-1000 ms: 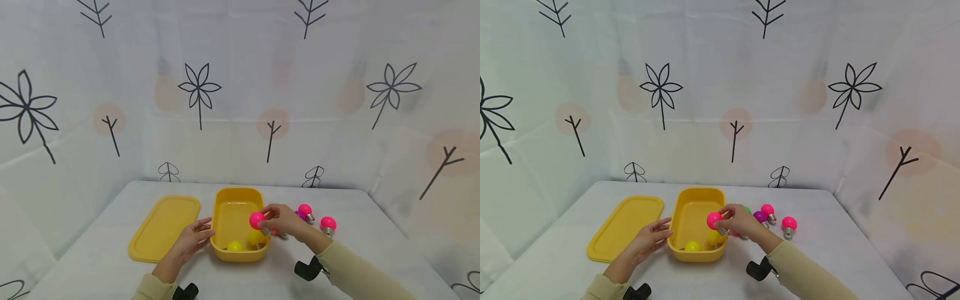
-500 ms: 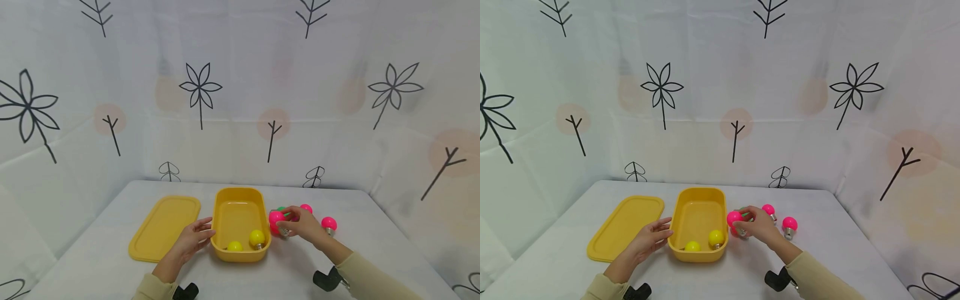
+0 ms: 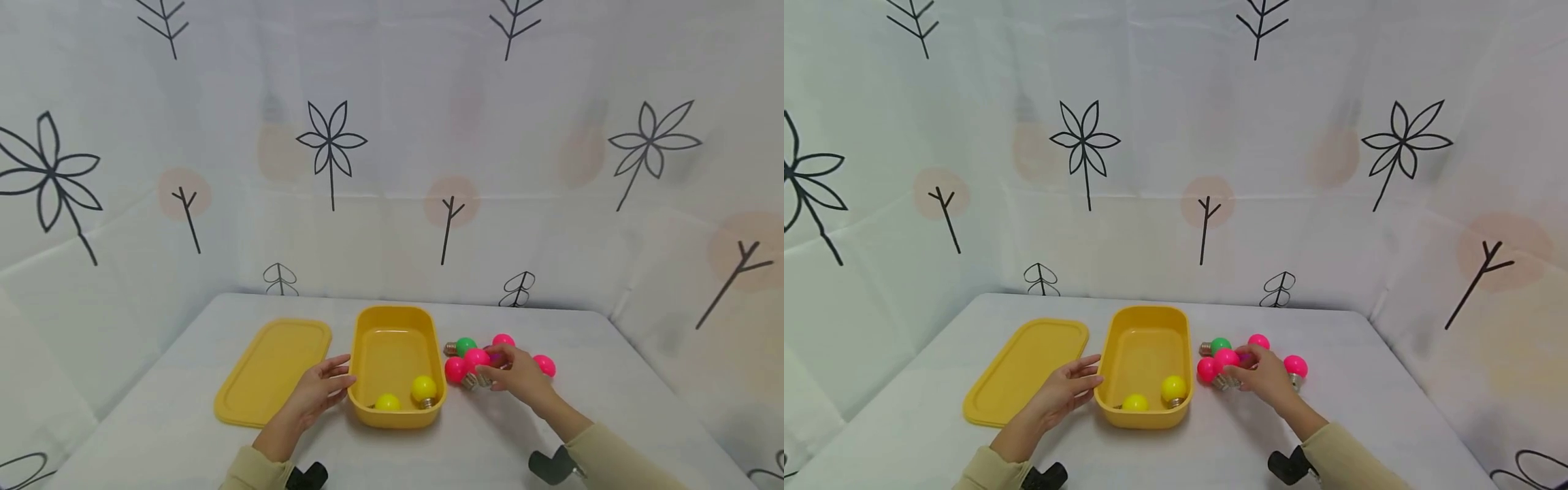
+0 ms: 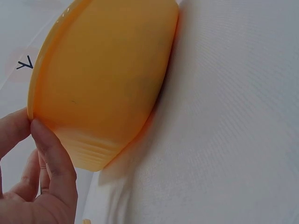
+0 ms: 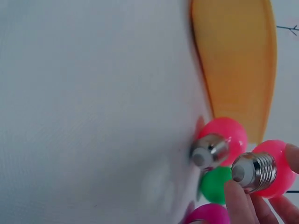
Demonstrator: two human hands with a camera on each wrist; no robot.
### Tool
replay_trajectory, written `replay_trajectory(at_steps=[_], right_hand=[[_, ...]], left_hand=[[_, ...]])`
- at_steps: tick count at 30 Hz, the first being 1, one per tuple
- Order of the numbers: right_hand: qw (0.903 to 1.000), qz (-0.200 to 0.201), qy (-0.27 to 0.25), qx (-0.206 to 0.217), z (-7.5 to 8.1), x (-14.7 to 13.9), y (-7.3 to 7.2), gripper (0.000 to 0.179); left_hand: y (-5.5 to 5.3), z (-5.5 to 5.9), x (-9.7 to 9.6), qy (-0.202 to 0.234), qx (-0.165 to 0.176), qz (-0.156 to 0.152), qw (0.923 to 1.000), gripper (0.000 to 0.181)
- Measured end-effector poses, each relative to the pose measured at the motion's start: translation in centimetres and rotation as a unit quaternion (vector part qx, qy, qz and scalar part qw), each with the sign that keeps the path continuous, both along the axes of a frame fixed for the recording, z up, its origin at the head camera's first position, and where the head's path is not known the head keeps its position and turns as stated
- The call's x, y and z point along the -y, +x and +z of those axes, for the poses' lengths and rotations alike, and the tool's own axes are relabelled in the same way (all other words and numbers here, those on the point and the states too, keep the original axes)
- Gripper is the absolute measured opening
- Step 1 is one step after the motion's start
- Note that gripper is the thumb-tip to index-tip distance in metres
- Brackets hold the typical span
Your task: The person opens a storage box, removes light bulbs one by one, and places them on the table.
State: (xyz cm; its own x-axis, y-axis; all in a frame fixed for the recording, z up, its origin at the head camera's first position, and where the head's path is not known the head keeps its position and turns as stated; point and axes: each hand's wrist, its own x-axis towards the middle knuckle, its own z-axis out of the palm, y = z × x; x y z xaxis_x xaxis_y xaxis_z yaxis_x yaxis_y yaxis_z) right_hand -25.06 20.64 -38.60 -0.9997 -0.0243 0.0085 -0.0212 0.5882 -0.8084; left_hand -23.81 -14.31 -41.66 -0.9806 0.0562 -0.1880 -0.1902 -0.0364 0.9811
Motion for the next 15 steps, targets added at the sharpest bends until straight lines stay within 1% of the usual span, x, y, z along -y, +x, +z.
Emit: replay_trajectory(at_steps=[4, 9, 15], right_hand=[[0.9997, -0.014, 0.017, 0.008, -0.8, -0.4, -0.3, 0.059], [0.9986, -0.038, 0.031, 0.023, -1.8, -0.6, -0.8, 0.055], [0.9964, -0.046, 0.066, 0.023, -2.9, -0.7, -1.3, 0.055]], left_hand=[[0.1, 0.1, 0.0, 0.002, 0.0, 0.0, 1.0, 0.055], [0.1, 0.1, 0.0, 0.005, 0.0, -0.002, 1.0, 0.054], [0.0, 0.1, 0.0, 0.01, 0.005, 0.0, 0.9999, 0.054]])
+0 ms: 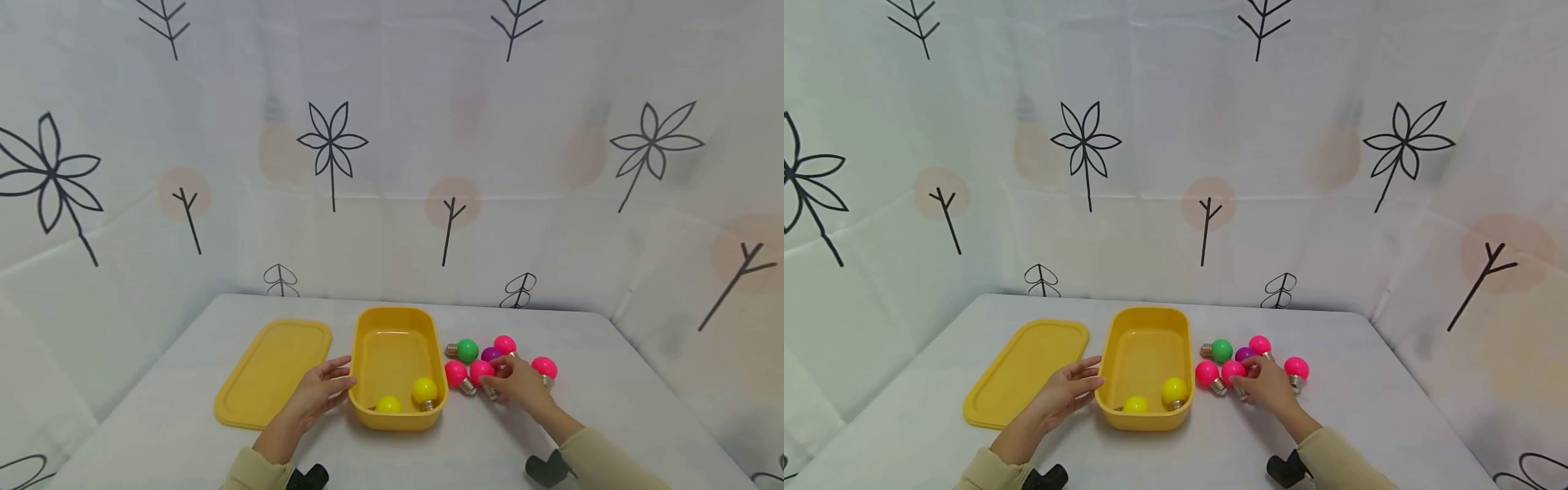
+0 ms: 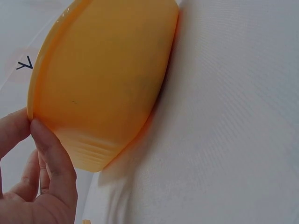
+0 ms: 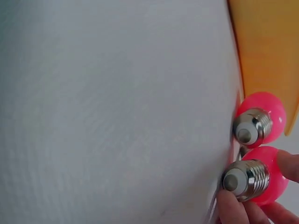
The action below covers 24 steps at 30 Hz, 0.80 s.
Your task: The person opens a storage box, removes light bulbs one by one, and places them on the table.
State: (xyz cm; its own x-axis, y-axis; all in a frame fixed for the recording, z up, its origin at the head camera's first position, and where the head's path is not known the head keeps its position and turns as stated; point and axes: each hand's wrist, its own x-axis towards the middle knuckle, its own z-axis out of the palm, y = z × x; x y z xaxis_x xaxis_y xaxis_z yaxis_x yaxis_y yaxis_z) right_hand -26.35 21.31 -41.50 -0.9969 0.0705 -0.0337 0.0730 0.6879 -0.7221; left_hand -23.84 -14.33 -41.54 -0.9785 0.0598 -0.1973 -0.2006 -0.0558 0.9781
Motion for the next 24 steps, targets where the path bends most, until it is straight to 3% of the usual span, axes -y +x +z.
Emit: replay_trajectory(at_steps=[11, 24], right_hand=[[0.9999, 0.004, -0.01, -0.007, -0.1, -0.4, 0.0, 0.051], [0.9984, 0.024, -0.05, -0.01, 2.7, -0.3, -0.2, 0.048]], left_hand=[[0.0, 0.1, -0.1, 0.005, 0.001, -0.006, 1.0, 0.056], [0.0, 0.1, -0.1, -0.001, 0.003, 0.002, 1.0, 0.056]])
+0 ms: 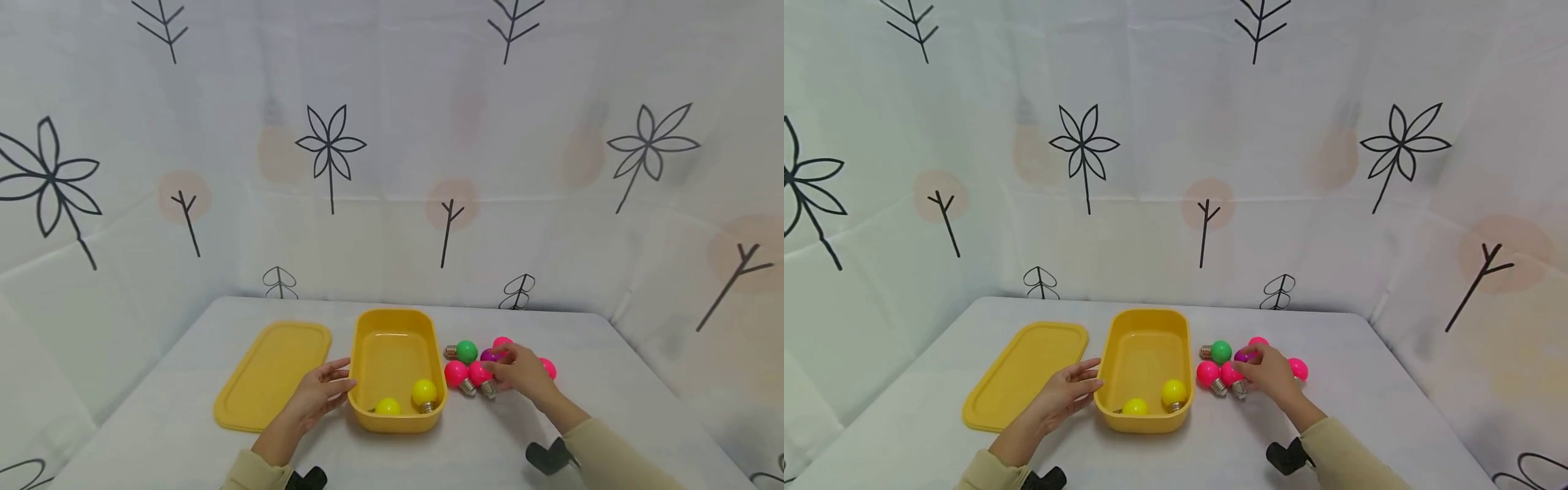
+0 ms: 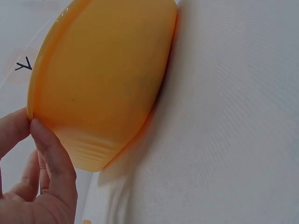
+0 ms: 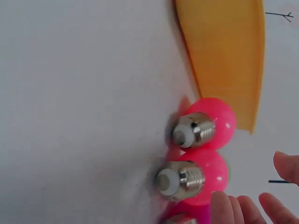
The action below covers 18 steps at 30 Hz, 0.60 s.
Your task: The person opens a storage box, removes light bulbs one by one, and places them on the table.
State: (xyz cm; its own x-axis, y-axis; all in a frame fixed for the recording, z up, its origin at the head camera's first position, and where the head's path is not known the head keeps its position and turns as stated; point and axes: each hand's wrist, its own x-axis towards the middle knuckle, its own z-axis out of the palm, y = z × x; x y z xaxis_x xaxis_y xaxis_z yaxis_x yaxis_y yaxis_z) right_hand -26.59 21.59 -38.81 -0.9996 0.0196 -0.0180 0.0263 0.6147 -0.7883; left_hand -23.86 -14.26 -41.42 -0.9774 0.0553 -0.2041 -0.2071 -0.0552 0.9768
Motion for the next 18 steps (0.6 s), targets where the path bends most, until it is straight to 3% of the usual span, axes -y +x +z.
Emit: replay_trajectory(at_steps=[11, 18], right_hand=[[0.9987, 0.027, -0.043, 0.006, 2.6, 1.8, -0.2, 0.046], [0.9987, 0.04, -0.03, -0.012, 3.6, 2.8, -0.3, 0.045]], left_hand=[[0.1, 0.0, 0.0, 0.0, -0.007, -0.007, 1.0, 0.056], [0.0, -0.2, 0.1, 0.004, -0.008, -0.007, 0.9999, 0.055]])
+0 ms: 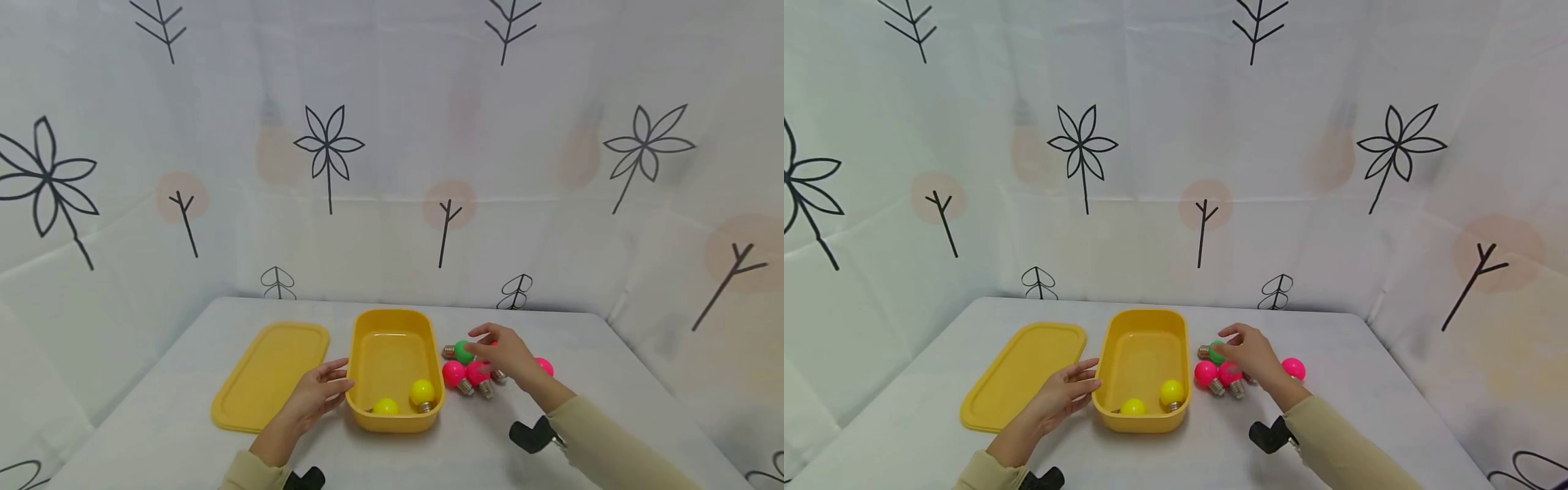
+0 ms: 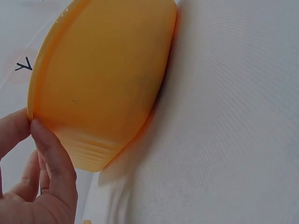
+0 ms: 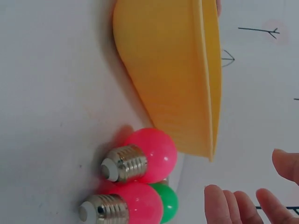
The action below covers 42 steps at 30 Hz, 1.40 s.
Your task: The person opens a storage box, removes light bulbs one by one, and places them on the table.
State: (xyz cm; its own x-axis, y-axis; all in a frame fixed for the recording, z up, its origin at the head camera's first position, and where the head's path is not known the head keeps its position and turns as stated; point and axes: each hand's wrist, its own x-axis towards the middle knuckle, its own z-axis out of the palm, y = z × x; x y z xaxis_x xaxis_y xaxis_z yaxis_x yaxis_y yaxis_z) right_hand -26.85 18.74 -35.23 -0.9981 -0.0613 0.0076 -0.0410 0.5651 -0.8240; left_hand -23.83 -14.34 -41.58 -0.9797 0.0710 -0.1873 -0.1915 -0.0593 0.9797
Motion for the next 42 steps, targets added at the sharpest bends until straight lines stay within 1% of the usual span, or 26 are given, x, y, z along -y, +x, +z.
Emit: replay_trajectory(at_steps=[3, 13, 19, 22, 27, 30, 34, 37, 40, 41, 42], right_hand=[[0.9999, 0.012, -0.006, 0.002, 0.4, 0.6, -0.2, 0.046], [0.9963, 0.048, -0.052, 0.049, 2.0, 3.6, -0.4, 0.041], [0.9919, 0.057, -0.072, 0.087, 2.0, 5.1, -0.9, 0.044], [0.9875, 0.077, -0.084, 0.109, 1.7, 5.9, -1.1, 0.046], [0.9794, 0.128, -0.069, 0.14, 1.4, 6.9, -1.1, 0.051], [0.9743, 0.161, -0.047, 0.151, 1.4, 7.7, -0.8, 0.054], [0.969, 0.187, -0.01, 0.161, 1.4, 8.8, -0.4, 0.052], [0.965, 0.204, -0.015, 0.164, 1.4, 9.6, -0.3, 0.051], [0.9634, 0.217, -0.037, 0.153, 1.3, 10.3, -0.4, 0.049], [0.963, 0.221, -0.039, 0.149, 1.2, 10.4, -0.6, 0.047], [0.9629, 0.226, -0.03, 0.144, 1.2, 10.4, -0.8, 0.045]], left_hand=[[0.0, 0.1, 0.0, 0.001, 0.0, 0.0, 1.0, 0.055], [0.3, 0.3, 0.0, -0.001, -0.003, -0.004, 1.0, 0.055], [0.2, 0.3, 0.0, -0.008, 0.003, 0.001, 1.0, 0.054], [0.1, 0.2, 0.0, -0.009, 0.003, 0.006, 0.9999, 0.053], [0.1, 0.3, -0.1, -0.007, 0.006, 0.008, 0.9999, 0.053], [0.1, 0.3, 0.0, -0.01, 0.005, 0.009, 0.9999, 0.053], [0.0, 0.3, 0.1, -0.012, 0.007, 0.008, 0.9999, 0.053], [0.0, 0.3, 0.1, -0.013, 0.008, 0.007, 0.9999, 0.053], [0.0, 0.2, 0.1, -0.012, 0.009, 0.006, 0.9999, 0.053], [0.0, 0.2, 0.1, -0.012, 0.007, 0.004, 0.9999, 0.053], [-0.1, 0.1, 0.1, -0.011, 0.006, 0.003, 0.9999, 0.054]])
